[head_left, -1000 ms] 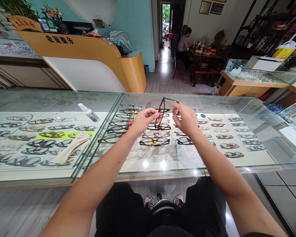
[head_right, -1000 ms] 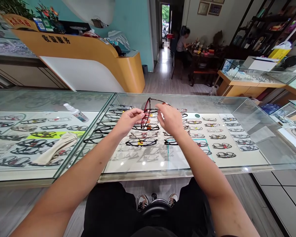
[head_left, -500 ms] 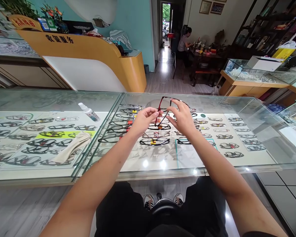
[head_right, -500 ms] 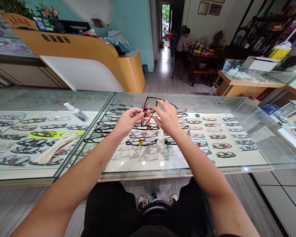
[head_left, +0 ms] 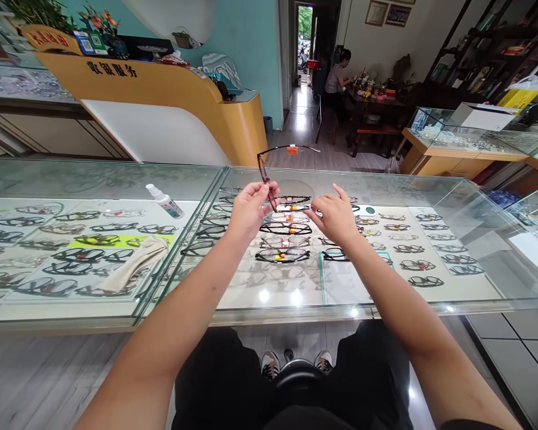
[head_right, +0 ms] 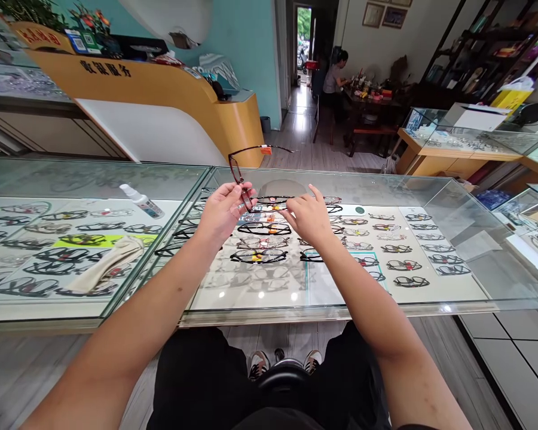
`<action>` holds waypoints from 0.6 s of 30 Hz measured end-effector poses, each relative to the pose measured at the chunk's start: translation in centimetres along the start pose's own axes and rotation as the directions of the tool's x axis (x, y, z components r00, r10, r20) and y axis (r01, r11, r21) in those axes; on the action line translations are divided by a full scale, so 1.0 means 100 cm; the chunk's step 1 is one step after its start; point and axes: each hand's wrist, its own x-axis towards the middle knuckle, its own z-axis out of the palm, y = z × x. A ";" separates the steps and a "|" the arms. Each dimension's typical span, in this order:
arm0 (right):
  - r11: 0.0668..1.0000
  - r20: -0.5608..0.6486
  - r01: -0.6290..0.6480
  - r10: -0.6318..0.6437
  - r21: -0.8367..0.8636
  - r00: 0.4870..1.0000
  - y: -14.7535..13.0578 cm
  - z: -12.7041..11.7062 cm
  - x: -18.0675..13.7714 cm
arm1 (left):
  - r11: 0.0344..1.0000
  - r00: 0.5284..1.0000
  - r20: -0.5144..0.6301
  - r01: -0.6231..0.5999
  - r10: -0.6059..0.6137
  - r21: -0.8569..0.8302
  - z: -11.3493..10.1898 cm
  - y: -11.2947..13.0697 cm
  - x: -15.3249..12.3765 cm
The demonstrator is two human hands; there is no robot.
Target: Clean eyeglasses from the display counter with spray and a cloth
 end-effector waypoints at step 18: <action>0.892 -0.037 -0.061 0.087 0.449 0.996 -0.041 0.009 -0.007 | 0.965 0.969 0.245 -0.076 0.013 0.249 0.019 -0.007 -0.026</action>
